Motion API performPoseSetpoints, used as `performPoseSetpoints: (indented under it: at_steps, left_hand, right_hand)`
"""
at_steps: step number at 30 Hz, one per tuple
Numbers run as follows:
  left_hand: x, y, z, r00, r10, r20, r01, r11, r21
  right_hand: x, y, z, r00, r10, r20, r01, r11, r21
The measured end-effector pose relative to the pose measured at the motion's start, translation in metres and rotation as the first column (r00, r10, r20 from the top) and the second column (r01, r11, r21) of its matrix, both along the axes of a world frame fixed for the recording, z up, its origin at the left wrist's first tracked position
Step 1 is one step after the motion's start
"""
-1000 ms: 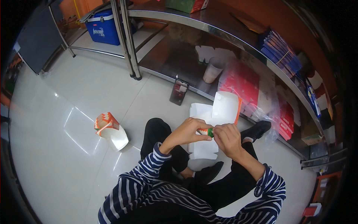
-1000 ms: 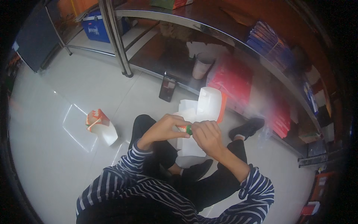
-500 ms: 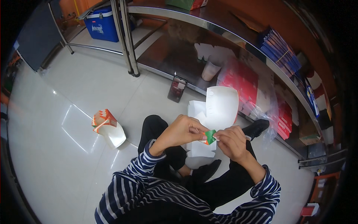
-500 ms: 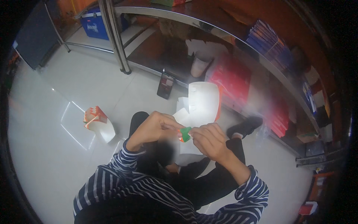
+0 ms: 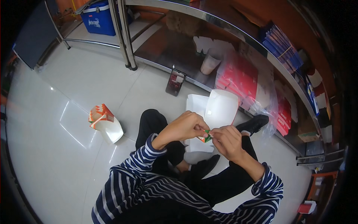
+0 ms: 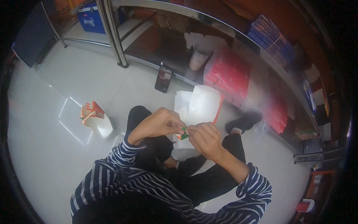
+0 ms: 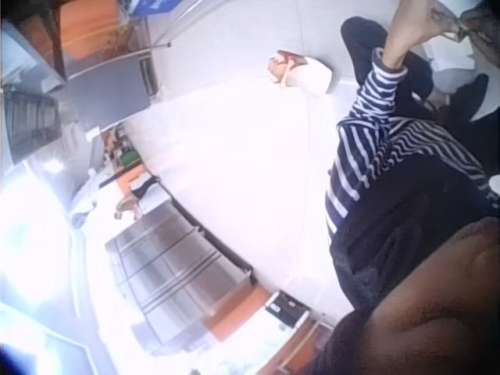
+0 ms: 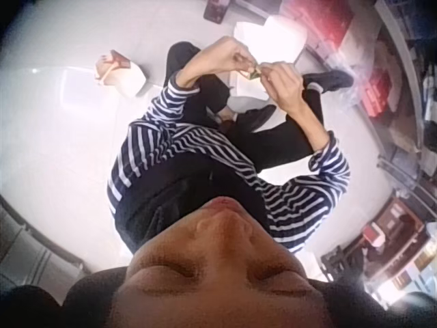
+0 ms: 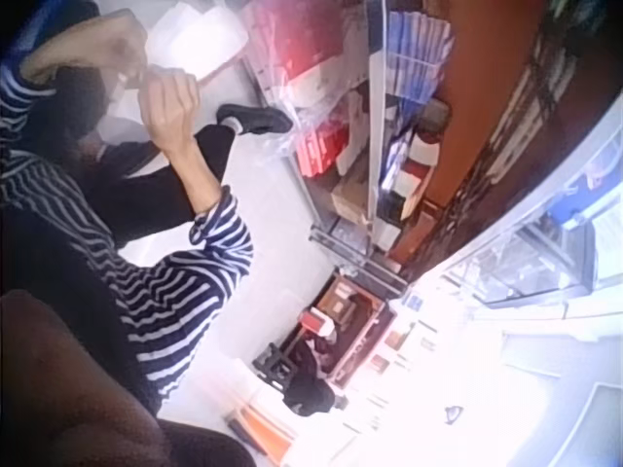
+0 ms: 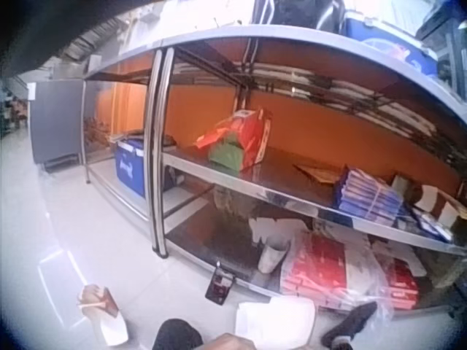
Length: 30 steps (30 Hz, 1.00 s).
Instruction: The person sits on the floor and assembles small, colorful cardboard boxes. They fold the flaps of the flat-packed boxes into shape and secure them with adhesive tape, placing the finished boxes on the floor.
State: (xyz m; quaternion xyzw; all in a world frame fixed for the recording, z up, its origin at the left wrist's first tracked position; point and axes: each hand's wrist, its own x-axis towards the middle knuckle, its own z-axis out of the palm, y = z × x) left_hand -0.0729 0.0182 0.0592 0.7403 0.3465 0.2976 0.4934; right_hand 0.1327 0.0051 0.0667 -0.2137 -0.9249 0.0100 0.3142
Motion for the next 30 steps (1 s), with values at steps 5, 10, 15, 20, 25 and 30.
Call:
performPoseSetpoints:
  at_steps: [5, 10, 15, 20, 25, 30]
  left_hand:
    - [0.0, 0.002, -0.009, 0.998, -0.063, -0.018, 0.065, 0.983, 0.173]
    - [0.003, 0.0, -0.014, 0.999, -0.038, 0.012, 0.035, 0.98, 0.194]
    - [0.003, 0.002, -0.014, 0.996, -0.081, -0.033, 0.085, 0.982, 0.167]
    - [0.008, 0.003, -0.018, 1.0, -0.026, 0.006, 0.026, 0.996, 0.083]
    - [0.008, 0.005, -0.013, 0.999, -0.025, 0.023, 0.023, 0.996, 0.087]
    - [0.008, 0.006, -0.01, 0.999, -0.037, 0.012, 0.036, 0.994, 0.101]
  right_hand:
    - [-0.002, -0.001, 0.001, 1.0, 0.0, 0.005, 0.0, 1.0, 0.003]
    - [-0.002, 0.0, 0.003, 0.999, 0.022, 0.028, -0.023, 1.0, 0.019]
    - [-0.003, -0.005, 0.003, 0.998, -0.001, 0.055, 0.0, 1.0, 0.02]
    - [-0.001, -0.004, -0.002, 0.997, -0.034, 0.07, 0.033, 0.999, 0.01]
    - [-0.001, -0.005, -0.001, 0.997, -0.047, 0.054, 0.044, 0.998, 0.053]
    - [-0.001, -0.005, 0.0, 0.997, -0.059, 0.055, 0.057, 0.998, 0.04]
